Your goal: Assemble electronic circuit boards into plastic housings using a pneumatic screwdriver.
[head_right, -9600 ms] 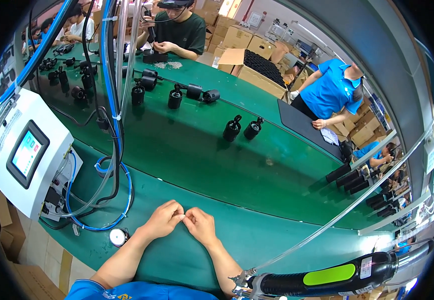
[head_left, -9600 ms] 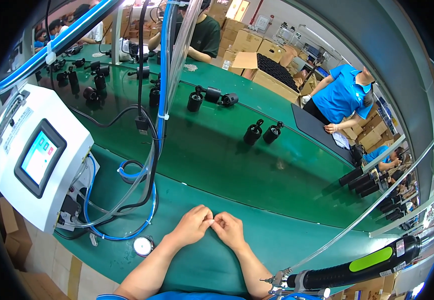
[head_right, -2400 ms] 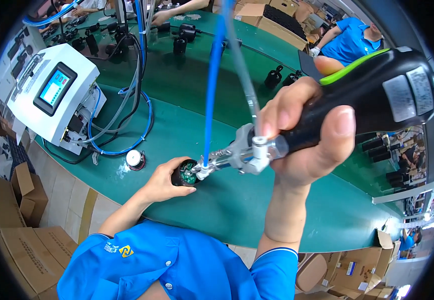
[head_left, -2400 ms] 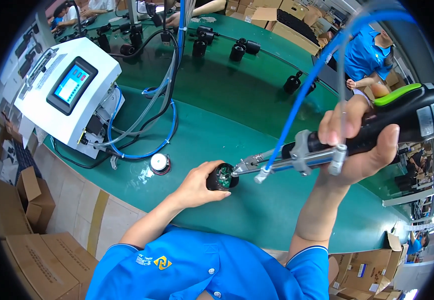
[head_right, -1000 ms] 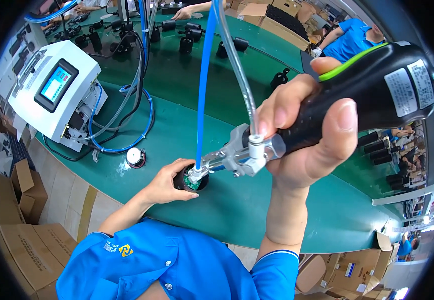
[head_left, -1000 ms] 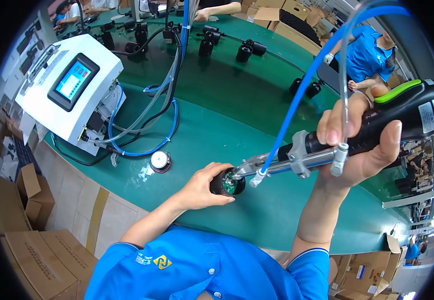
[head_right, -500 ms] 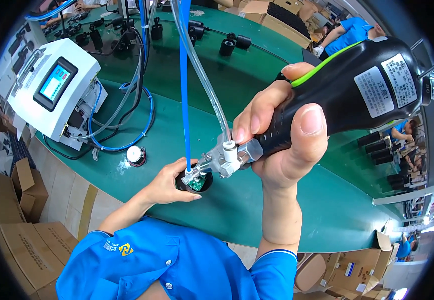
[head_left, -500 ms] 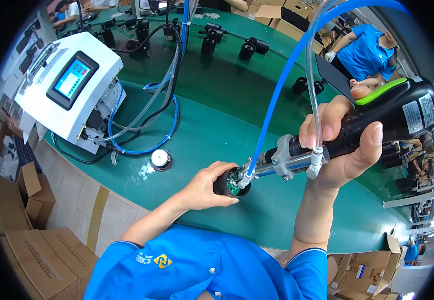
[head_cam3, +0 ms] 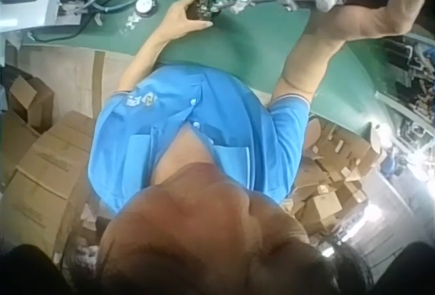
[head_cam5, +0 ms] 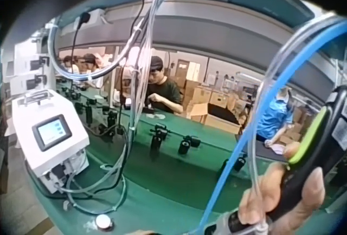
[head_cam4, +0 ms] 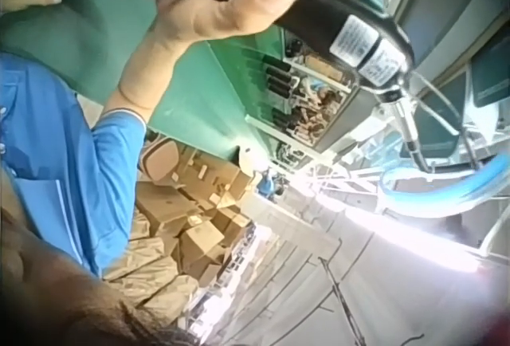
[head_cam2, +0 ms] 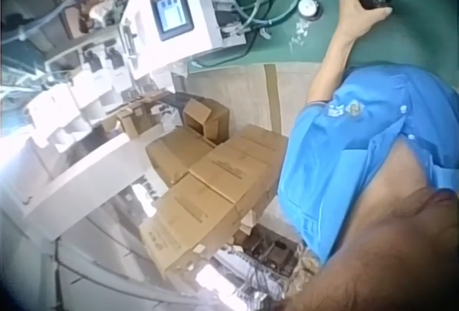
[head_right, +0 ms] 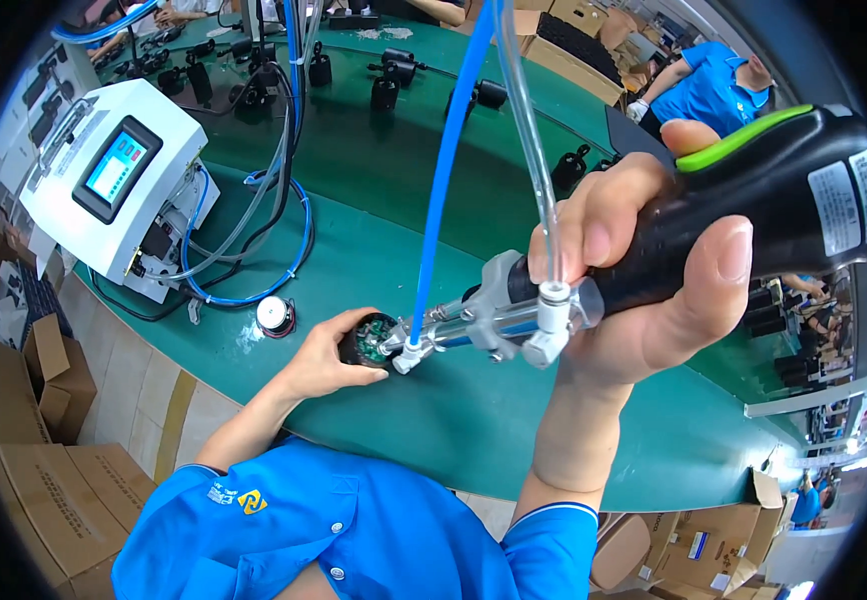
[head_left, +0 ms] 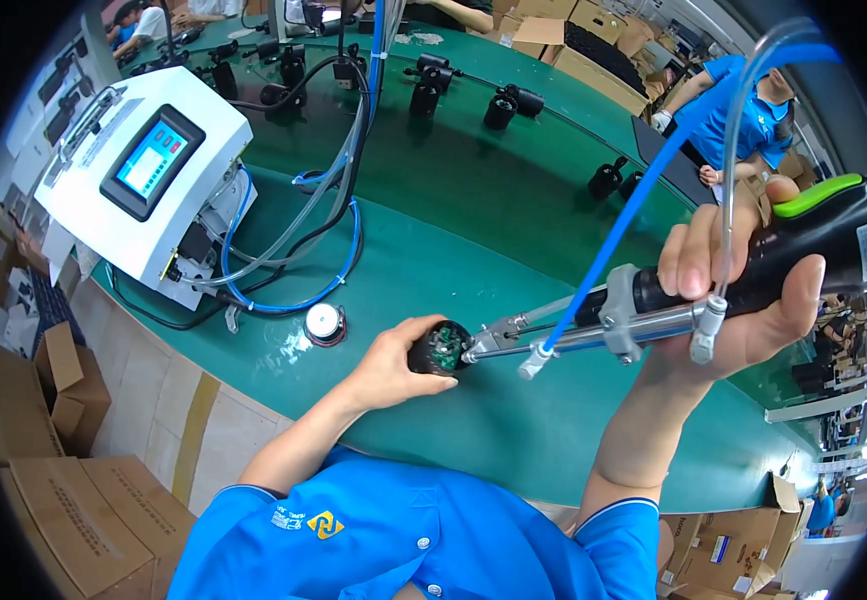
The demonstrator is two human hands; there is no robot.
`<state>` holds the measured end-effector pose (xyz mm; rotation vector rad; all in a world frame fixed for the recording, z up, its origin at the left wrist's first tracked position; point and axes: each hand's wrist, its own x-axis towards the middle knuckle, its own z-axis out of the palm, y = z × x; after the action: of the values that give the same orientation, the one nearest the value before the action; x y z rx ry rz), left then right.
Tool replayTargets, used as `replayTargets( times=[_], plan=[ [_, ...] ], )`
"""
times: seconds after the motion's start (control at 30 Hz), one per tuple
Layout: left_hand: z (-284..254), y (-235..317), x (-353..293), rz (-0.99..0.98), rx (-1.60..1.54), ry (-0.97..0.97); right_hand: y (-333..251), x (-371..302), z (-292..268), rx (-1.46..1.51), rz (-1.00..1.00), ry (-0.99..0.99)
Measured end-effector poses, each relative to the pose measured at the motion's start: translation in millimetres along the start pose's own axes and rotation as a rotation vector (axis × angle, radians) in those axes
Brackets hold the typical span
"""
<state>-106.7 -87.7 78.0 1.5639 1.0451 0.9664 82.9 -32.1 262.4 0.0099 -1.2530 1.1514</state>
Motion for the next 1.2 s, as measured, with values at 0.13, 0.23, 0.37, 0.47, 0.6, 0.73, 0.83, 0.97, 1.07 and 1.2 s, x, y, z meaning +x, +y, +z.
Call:
replayTargets(
  times=[0.13, 0.23, 0.37, 0.47, 0.6, 0.73, 0.83, 0.97, 1.07, 1.2],
  plan=[
    [-0.5, -7.3, -3.3, -0.028, -0.131, 0.066, 1.4, -0.4, 0.0, -0.043, -0.031, 0.031],
    [2.2, -7.5, -4.3, -0.045, -0.241, 0.044, 6.1, -8.2, -0.5, -0.045, 0.017, 0.035],
    [1.6, -7.5, -4.2, -0.023, -0.241, 0.039, 12.5, -12.4, 0.6, -0.039, 0.034, 0.046],
    [1.5, -4.5, -4.7, -0.016, -0.237, 0.039, 16.1, -14.9, -0.1, -0.051, 0.035, 0.032],
    [2.0, -0.2, -5.2, -0.015, -0.221, 0.041, 18.9, -16.7, -1.8, -0.093, 0.016, -0.021],
    [2.3, -1.0, -4.6, -0.005, -0.228, 0.031, 19.4, -16.8, -2.7, -0.108, 0.024, -0.038],
    [5.6, -3.4, -6.2, 0.047, -0.219, 0.057, 21.0, -20.2, -3.1, -0.086, 0.029, -0.033],
    [5.7, -5.5, -3.5, 0.097, -0.162, 0.08, 18.6, -19.3, -2.2, -0.065, 0.034, -0.008],
    [2.4, -5.3, 2.3, 0.086, -0.018, 0.068, 9.1, -12.2, 0.1, -0.07, 0.032, 0.059],
    [0.1, -4.0, 4.6, 0.058, -0.047, 0.081, -8.1, 5.2, 6.1, 0.005, -0.001, -0.018]
  ],
)
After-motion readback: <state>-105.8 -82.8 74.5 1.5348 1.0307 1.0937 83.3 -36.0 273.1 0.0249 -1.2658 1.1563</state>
